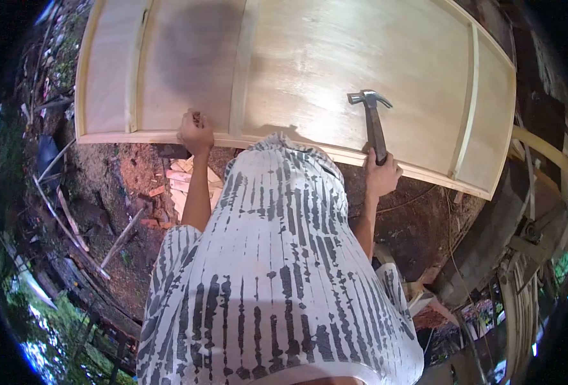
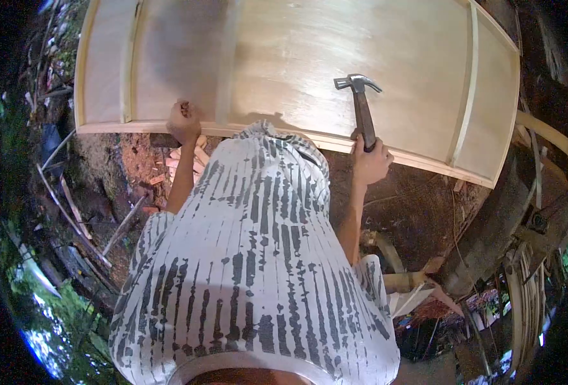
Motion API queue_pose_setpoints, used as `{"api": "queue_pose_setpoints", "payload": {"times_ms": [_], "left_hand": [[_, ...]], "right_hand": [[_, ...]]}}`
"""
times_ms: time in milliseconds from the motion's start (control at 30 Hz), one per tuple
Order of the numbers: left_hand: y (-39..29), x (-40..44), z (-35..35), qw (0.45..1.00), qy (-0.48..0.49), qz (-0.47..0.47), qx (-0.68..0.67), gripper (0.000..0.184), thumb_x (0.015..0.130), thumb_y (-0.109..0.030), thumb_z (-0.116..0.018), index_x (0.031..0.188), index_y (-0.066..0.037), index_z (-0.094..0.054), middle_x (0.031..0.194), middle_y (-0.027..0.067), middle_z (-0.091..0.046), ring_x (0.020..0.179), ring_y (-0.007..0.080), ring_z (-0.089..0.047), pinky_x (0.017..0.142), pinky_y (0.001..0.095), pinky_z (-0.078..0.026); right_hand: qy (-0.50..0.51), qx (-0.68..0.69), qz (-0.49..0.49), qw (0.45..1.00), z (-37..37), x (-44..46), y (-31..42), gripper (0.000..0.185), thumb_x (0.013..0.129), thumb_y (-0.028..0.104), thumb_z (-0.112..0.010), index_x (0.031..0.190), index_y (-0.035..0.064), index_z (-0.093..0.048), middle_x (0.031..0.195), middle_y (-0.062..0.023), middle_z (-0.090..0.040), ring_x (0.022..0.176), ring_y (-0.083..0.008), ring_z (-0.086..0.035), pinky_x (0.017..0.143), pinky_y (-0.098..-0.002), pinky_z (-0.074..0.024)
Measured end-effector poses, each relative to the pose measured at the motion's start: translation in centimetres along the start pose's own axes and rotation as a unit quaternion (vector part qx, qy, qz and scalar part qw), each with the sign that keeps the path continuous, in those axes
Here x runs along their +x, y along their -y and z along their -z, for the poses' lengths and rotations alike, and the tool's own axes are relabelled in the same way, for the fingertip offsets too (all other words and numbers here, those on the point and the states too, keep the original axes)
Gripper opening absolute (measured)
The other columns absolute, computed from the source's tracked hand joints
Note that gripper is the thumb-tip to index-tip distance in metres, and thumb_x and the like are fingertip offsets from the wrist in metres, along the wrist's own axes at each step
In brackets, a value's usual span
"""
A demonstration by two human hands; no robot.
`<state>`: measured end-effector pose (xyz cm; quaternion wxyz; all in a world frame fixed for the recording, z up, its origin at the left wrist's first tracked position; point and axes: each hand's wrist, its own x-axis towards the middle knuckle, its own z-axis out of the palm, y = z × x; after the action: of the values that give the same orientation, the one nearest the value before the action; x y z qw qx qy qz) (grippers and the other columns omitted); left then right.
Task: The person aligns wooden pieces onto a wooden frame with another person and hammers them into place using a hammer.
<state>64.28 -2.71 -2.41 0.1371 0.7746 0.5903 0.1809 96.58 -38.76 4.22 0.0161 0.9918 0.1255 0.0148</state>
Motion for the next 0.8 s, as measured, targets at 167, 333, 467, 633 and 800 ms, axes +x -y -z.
{"api": "queue_pose_setpoints", "payload": {"times_ms": [167, 333, 467, 633, 800], "left_hand": [[-0.2, 0.1, 0.2, 1.000, -0.009, -0.004, 0.009, 0.019, 0.080, -0.014, -0.073, 0.098, -0.009, -0.068, 0.092, 0.0098, -0.069, 0.086, 0.0312, -0.068, 0.080, 0.0454, -0.049], [0.4, 0.1, -0.3, 0.998, -0.024, -0.045, 0.029, 0.017, 0.082, -0.019, -0.071, 0.096, -0.009, -0.068, 0.086, 0.0084, -0.069, 0.080, 0.0309, -0.068, 0.076, 0.0458, -0.050], [0.2, -0.1, -0.4, 0.999, -0.030, -0.039, 0.013, 0.014, 0.081, -0.016, -0.071, 0.093, -0.009, -0.068, 0.084, 0.0081, -0.069, 0.075, 0.0303, -0.067, 0.071, 0.0455, -0.050], [0.4, 0.2, -0.2, 0.999, -0.014, -0.034, -0.023, 0.011, 0.079, -0.014, -0.071, 0.088, -0.010, -0.069, 0.081, 0.0071, -0.068, 0.076, 0.0287, -0.067, 0.072, 0.0443, -0.050], [0.3, 0.2, -0.3, 0.999, -0.025, -0.030, -0.012, 0.010, 0.079, -0.014, -0.070, 0.088, -0.010, -0.068, 0.083, 0.0073, -0.068, 0.078, 0.0289, -0.067, 0.074, 0.0444, -0.049]], "right_hand": [[-0.007, -0.006, 0.002, 1.000, -0.2, -0.1, 0.1, 0.049, 0.083, 0.057, -0.073, 0.106, 0.0138, -0.075, 0.103, -0.0072, -0.072, 0.103, -0.0346, -0.063, 0.077, -0.0491, -0.0578], [0.006, -0.023, -0.009, 1.000, -0.4, -0.1, 0.1, 0.051, 0.084, 0.059, -0.072, 0.107, 0.0138, -0.074, 0.105, -0.0068, -0.071, 0.106, -0.0349, -0.062, 0.078, -0.0496, -0.0581], [0.004, -0.010, -0.005, 1.000, -0.3, 0.0, 0.0, 0.051, 0.084, 0.059, -0.072, 0.107, 0.0141, -0.074, 0.105, -0.0066, -0.071, 0.107, -0.0347, -0.062, 0.078, -0.0494, -0.0580], [-0.002, -0.024, -0.001, 1.000, 0.0, -0.1, 0.4, 0.051, 0.083, 0.060, -0.072, 0.107, 0.0154, -0.074, 0.104, -0.0048, -0.072, 0.106, -0.0343, -0.063, 0.077, -0.0489, -0.0584], [0.028, -0.023, -0.022, 0.999, -0.5, -0.1, 0.2, 0.059, 0.085, 0.067, -0.066, 0.113, 0.0159, -0.073, 0.108, -0.0068, -0.072, 0.112, -0.0348, -0.062, 0.081, -0.0504, -0.0574]]}}
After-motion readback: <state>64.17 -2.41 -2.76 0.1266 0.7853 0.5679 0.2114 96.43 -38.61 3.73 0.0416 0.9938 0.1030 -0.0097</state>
